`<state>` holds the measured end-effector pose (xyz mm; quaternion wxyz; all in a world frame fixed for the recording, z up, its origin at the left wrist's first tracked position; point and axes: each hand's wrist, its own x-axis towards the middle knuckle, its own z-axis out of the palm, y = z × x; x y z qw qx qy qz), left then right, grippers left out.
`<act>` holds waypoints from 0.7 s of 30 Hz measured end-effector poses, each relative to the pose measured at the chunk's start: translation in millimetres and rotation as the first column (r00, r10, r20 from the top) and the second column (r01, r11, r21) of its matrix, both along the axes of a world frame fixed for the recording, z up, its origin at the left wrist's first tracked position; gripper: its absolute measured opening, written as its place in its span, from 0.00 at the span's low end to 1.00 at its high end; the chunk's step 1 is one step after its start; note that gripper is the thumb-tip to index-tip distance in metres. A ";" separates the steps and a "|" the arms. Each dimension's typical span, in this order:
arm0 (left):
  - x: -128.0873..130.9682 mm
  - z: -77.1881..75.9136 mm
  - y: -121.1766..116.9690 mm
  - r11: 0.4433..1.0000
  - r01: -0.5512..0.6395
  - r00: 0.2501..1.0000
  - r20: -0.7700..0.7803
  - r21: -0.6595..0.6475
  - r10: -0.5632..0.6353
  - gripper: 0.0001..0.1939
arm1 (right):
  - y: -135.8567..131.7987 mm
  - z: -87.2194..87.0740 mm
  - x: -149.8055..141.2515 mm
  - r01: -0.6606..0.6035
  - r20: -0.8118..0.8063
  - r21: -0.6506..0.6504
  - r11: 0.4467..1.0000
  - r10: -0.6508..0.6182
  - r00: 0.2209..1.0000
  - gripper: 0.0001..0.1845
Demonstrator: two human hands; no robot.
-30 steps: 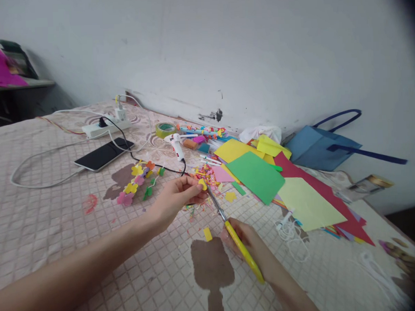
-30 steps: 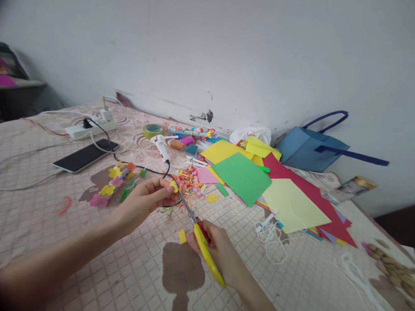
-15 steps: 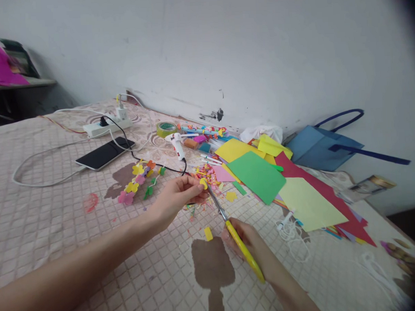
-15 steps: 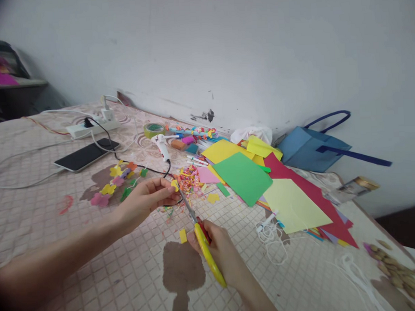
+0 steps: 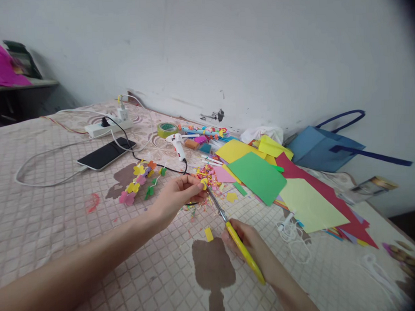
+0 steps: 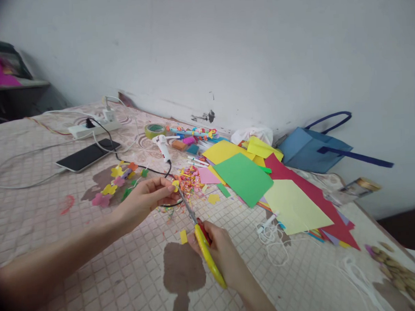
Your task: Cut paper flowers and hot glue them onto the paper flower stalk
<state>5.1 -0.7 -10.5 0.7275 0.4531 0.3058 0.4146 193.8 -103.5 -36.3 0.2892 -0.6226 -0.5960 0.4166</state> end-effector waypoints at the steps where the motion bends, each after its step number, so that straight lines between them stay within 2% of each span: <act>1: -0.2 0.0 0.2 1.000 -0.002 1.000 -0.005 0.001 0.002 0.10 | 0.2 0.0 0.1 0.001 0.003 -0.002 1.000 -0.001 1.000 0.19; 10: -1.2 0.5 1.4 1.000 0.000 1.000 -0.016 0.004 0.000 0.10 | 0.5 3.1 0.8 -0.032 0.030 0.009 0.999 0.032 0.999 0.16; 15: -1.2 0.7 0.8 1.000 -0.003 1.000 -0.020 0.006 0.003 0.09 | 0.8 3.1 0.8 -0.011 0.068 0.009 1.000 0.010 0.998 0.15; 21: -1.2 1.4 -0.3 1.000 -0.002 1.000 -0.019 0.006 0.002 0.09 | 0.7 5.1 -0.2 -0.025 0.018 0.004 1.000 0.025 1.000 0.15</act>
